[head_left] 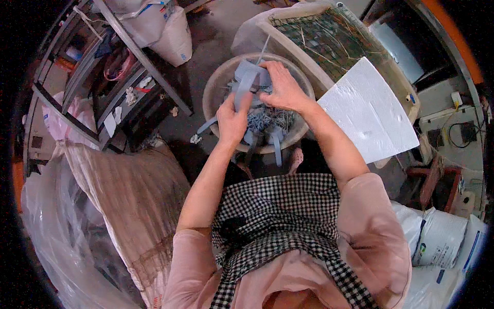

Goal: The person operates the control panel of an injection molding machine, opens the safety shield to remove a plastic part, and uses a white cloth to wipe several grey plastic components over a water basin.

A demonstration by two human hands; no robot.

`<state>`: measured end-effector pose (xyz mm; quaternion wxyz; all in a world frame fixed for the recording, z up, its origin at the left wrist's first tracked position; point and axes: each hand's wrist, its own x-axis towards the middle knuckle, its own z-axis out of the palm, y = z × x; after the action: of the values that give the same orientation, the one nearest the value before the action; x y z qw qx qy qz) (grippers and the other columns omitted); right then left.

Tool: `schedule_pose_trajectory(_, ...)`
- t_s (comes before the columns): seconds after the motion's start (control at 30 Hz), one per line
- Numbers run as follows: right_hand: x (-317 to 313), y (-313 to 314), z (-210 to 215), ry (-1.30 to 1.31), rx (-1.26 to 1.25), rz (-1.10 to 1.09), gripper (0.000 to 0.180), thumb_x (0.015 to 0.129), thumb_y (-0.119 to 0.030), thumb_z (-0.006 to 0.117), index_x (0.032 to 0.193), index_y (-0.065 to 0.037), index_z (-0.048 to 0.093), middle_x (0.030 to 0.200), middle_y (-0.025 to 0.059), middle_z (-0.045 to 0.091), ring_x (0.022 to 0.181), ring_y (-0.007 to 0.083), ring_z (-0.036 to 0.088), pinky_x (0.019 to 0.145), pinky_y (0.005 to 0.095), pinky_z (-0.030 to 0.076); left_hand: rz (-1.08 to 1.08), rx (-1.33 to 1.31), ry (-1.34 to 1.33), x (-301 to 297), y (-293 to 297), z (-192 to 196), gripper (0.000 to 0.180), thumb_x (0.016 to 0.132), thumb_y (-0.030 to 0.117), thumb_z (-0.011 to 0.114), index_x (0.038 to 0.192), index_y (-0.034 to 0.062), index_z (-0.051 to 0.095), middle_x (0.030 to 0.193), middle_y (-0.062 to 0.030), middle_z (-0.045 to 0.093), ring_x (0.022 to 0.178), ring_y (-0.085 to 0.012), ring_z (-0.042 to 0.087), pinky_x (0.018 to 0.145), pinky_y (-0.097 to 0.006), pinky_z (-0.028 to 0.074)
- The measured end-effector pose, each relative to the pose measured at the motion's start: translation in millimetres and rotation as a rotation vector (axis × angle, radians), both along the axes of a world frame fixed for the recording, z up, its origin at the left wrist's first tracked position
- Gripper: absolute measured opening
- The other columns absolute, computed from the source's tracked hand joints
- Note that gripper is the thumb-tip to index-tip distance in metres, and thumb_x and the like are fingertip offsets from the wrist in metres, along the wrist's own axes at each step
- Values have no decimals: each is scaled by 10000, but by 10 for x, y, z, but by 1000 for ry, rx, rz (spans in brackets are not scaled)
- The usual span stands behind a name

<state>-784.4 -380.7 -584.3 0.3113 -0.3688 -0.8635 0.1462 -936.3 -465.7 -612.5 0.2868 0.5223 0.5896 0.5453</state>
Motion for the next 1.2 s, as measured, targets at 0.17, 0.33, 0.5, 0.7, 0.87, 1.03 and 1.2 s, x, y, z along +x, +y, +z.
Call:
schedule_pose_trajectory(0.17, 10, 97, -198, 22, 133, -120, 590, 563, -176, 711, 1088, -20, 493, 1061, 160, 517, 1029, 335, 461, 885, 406, 351, -13, 87, 302, 251, -101, 92, 329, 790, 339, 640, 760, 25, 544, 589, -76, 554, 521, -194, 515, 519, -320, 405)
schedule_pose_trajectory(0.33, 49, 260, -390, -18, -13, -143, 512, 555, -229, 735, 1018, -74, 578, 967, 141, 576, 983, 329, 479, 825, 430, 372, -46, -2, 488, 278, -41, 50, 403, 758, 429, 627, 813, 33, 577, 687, -194, 591, 658, -380, 579, 573, -423, 442)
schedule_pose_trajectory(0.5, 178, 468, -554, -298, -237, -131, 601, 548, -365, 760, 1064, -118, 574, 1007, 139, 586, 996, 334, 485, 811, 487, 380, -107, -79, 457, 301, 171, -143, 395, 791, 416, 599, 822, 22, 599, 683, -176, 591, 664, -343, 584, 605, -386, 438)
schedule_pose_trajectory(0.7, 166, 915, -739, -79, -370, 58, 670, 474, -233, 814, 1077, -70, 571, 1042, 150, 575, 1046, 303, 506, 901, 397, 390, -114, -184, 312, -41, 715, -462, 515, 807, 504, 522, 814, -6, 597, 749, -232, 592, 776, -382, 578, 670, -427, 427)
schedule_pose_trajectory(0.87, 524, 1700, -1363, -4, -616, -149, 487, 665, -212, 740, 1078, -28, 559, 1071, 111, 588, 971, 210, 554, 839, 318, 436, -139, -335, 293, -134, 901, -730, 522, 798, 502, 530, 909, 0, 613, 811, -224, 607, 824, -358, 584, 718, -388, 434)
schedule_pose_trajectory(1.03, 518, 1920, -2334, -22, -1106, -190, 415, 766, -251, 628, 1134, -85, 530, 1047, 30, 587, 857, 144, 557, 719, 284, 451, -168, -433, 403, -92, 984, -777, 503, 772, 499, 572, 930, 23, 614, 767, -212, 611, 775, -378, 583, 679, -409, 442)
schedule_pose_trajectory(1.2, 199, 1706, -2191, 129, -1306, 206, 538, 734, -205, 613, 1232, -99, 440, 1050, -11, 542, 773, 98, 506, 618, 257, 418, -210, -409, 562, -142, 950, -917, 449, 737, 425, 658, 905, 12, 611, 631, -158, 584, 569, -291, 545, 557, -363, 429)
